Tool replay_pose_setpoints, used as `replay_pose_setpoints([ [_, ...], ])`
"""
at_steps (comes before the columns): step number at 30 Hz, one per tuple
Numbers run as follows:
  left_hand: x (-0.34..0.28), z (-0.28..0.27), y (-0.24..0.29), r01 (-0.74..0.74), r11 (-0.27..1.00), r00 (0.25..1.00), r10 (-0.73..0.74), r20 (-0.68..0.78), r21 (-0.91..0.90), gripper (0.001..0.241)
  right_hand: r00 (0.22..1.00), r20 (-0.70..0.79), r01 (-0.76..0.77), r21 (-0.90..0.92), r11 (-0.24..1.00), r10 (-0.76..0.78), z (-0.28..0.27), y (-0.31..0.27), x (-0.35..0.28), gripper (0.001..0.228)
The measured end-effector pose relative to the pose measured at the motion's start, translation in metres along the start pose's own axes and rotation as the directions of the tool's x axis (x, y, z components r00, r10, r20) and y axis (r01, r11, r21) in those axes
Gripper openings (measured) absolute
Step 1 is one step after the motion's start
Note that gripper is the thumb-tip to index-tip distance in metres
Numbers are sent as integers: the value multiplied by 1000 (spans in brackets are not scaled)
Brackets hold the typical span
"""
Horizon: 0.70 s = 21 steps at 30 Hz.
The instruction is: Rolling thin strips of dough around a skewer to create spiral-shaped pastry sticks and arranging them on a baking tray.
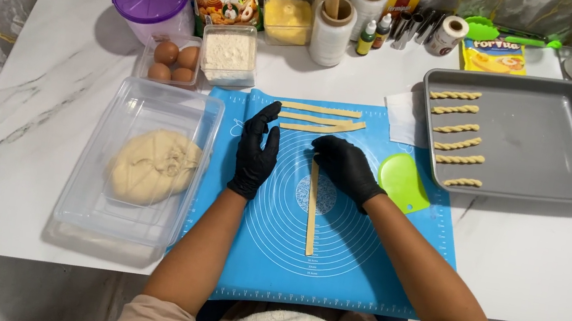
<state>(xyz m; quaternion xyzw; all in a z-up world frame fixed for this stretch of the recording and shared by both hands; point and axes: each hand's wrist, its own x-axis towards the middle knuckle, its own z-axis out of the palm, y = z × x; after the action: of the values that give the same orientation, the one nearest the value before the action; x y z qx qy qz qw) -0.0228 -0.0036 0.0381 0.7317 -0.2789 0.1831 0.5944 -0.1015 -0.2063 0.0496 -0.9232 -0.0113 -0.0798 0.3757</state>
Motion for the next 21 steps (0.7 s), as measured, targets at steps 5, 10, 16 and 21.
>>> replay_pose_setpoints([
  [5, -1, 2, -7, -20, 1000, 999, 19, 49, 3, 33, 997, -80, 21, 132, 991, -10, 1, -9, -14, 32],
  [10, -4, 3, -10, -17, 999, 997, 14, 75, 39, 35, 987, -144, 79, 73, 994, -67, 11, 6, -18, 31],
  [16, -4, 4, -10, -10, 999, 997, 7, 72, 48, 36, 977, -168, 134, -3, 991, -133, 21, 19, -19, 36],
  [21, -7, 4, -15, 46, 998, 997, -48, 54, 43, 37, 956, -141, 222, -227, 948, -258, 23, 23, -21, 44],
])
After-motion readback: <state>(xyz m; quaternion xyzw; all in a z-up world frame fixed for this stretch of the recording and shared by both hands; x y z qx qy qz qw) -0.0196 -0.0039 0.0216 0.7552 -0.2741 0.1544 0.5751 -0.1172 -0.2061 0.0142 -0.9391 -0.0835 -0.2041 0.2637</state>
